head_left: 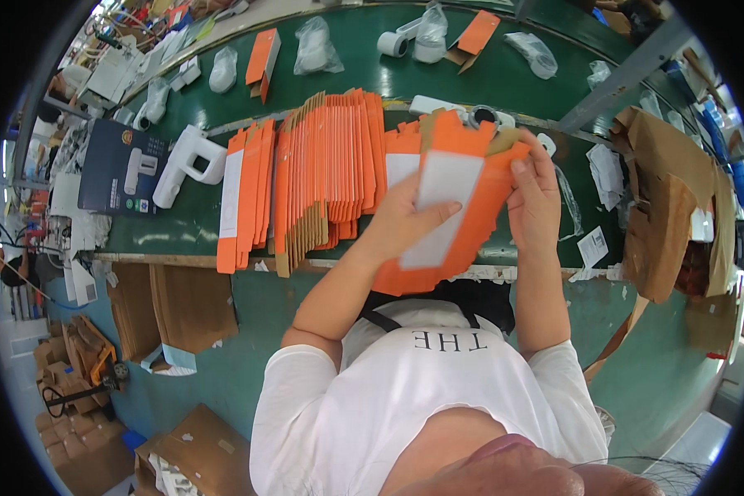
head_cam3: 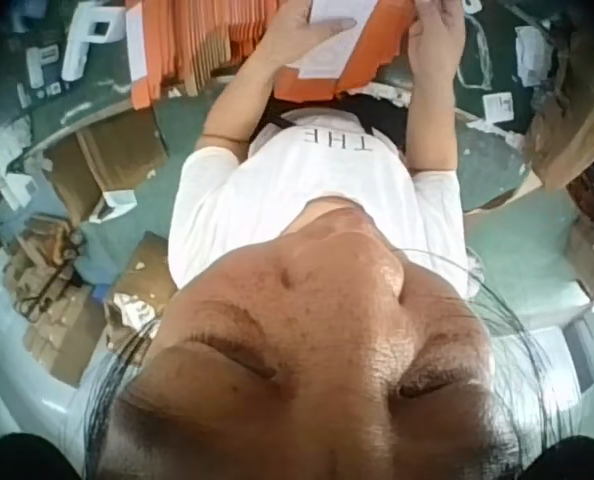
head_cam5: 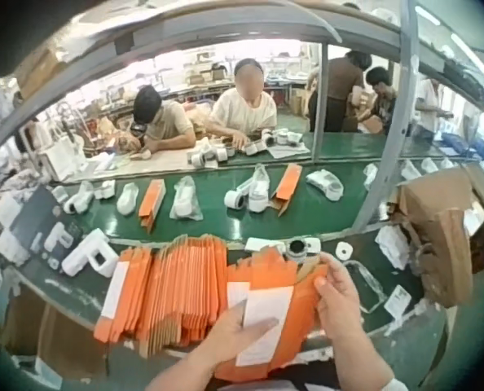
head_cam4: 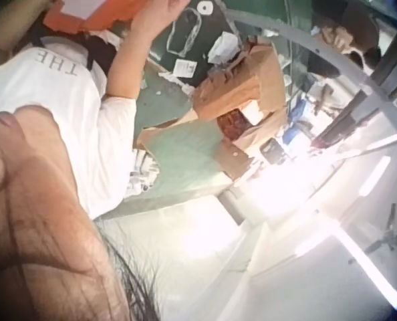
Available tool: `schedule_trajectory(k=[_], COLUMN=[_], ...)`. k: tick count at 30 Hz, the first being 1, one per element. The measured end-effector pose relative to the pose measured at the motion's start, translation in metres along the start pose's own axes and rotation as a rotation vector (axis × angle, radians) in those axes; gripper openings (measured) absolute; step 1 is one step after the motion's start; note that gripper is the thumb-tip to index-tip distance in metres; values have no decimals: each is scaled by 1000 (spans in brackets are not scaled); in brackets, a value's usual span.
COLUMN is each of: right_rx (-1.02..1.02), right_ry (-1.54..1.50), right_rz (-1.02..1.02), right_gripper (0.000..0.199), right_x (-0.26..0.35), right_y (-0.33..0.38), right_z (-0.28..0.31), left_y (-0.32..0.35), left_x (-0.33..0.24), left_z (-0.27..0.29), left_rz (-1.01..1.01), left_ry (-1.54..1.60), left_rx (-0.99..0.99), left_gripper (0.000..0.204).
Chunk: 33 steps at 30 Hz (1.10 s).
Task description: Fold cardboard packaging boxes from flat sheets at an assembly line station.
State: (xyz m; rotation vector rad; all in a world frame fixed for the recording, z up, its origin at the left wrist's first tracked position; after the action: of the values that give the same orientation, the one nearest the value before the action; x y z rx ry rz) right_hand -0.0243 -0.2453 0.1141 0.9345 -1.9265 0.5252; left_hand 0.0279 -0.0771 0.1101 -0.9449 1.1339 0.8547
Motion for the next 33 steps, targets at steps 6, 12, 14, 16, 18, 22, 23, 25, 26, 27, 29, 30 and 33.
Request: schedule_trajectory(k=[6, 12, 14, 16, 18, 22, 23, 25, 26, 27, 29, 30, 33], right_rx=[216, 305, 243, 244, 309, 434, 449, 464, 449, 458, 392, 324, 331], right_ry=[76, 159, 57, 74, 99, 10, -26, 13, 21, -49, -71, -88, 16], right_rz=[10, 223, 152, 212, 280, 346, 346, 348, 301, 286, 276, 265, 241], right_gripper=[61, 68, 71, 78, 81, 77, 78, 72, 70, 64, 65, 65, 72], right_x=[43, 53, 48, 70, 82, 82, 82, 78, 73, 73, 73, 73, 72], right_y=[34, 44, 42, 46, 57, 65, 67, 69, 68, 66, 66, 63, 58], right_z=[-26, -31, -27, -32, -38, -43, -49, -57, -57, -59, -59, -55, -55], left_y=[30, 46, 49, 41, 24, 18, 10, 5, 9, 13, 16, 15, 45], left_x=[-85, -120, -135, -116, -105, -98, -91, -94, -100, -106, -109, -105, -131], left_z=[-26, -32, -37, -44, -34, -39, -32, -21, -24, -22, -21, -19, -15], left_rz=[-405, -749, -713, -648, -545, -298, -228, -174, -176, -216, -257, -258, -955], left_ry=[-23, -221, -73, -59, 190, 443, 467, 526, 522, 531, 606, 604, 182], left_rx=[200, 66, 104, 167, 129, 196, 109, -49, -50, -96, -197, -199, -294], left_gripper=[51, 62, 78, 89, 82, 63, 61, 57, 57, 56, 55, 55, 44])
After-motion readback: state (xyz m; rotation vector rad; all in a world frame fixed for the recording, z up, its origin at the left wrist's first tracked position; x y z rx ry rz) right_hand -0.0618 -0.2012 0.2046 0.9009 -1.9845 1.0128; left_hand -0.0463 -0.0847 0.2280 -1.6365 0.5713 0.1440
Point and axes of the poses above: each hand's wrist, its own y-axis away from the middle knuckle, its own z-axis out of the back of the hand, x = y × z, the point moved 10 cm from there along -y, towards the middle knuckle, and after that the axes turned 11 degrees about -x, right-handed, at the moved point
